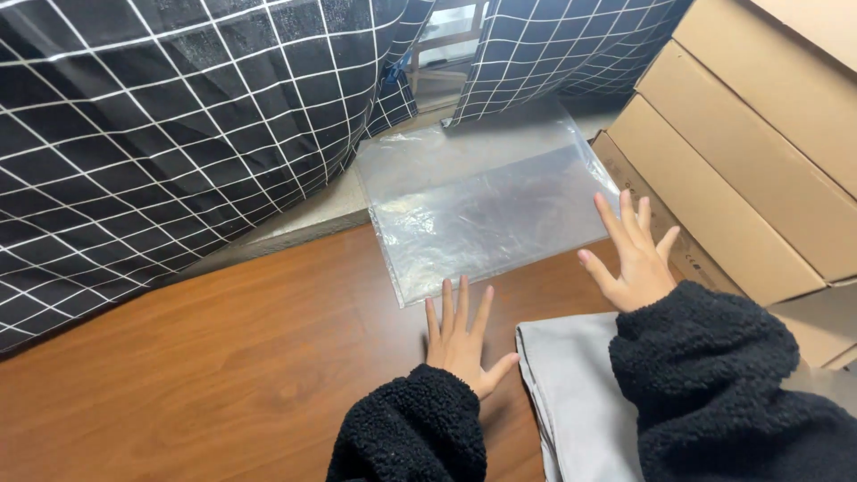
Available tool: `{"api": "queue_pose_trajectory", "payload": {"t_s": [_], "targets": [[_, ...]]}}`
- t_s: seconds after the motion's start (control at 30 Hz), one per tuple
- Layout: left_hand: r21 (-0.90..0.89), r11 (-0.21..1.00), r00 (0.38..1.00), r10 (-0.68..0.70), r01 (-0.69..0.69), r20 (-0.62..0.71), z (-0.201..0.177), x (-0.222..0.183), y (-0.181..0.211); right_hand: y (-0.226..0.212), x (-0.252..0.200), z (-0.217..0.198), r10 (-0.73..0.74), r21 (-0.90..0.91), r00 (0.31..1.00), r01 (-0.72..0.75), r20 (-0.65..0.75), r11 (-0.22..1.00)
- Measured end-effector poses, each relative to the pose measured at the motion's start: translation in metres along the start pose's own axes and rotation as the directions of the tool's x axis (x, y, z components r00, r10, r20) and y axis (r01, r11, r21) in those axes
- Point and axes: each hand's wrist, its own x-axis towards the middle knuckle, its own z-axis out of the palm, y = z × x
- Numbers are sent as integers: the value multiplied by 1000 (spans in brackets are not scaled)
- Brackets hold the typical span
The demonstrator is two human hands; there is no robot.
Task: The person removes a folded shirt from a plastic bag, smooths the bag on a low table, unfolds the shirt, and then places it on a hanger to hang it on a clothing rack.
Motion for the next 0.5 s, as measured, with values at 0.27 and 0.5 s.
{"api": "queue_pose_trajectory", "payload": {"t_s": [0.27,0.5], "targets": [[-115,975,981,190,-192,-27,50,-37,44,20,-98,6,59,-96,997,-55,48,994],[-243,904,921,380,-351,83,78,-58,86,83,-174,32,390,-261,886,-327,249,909]]}}
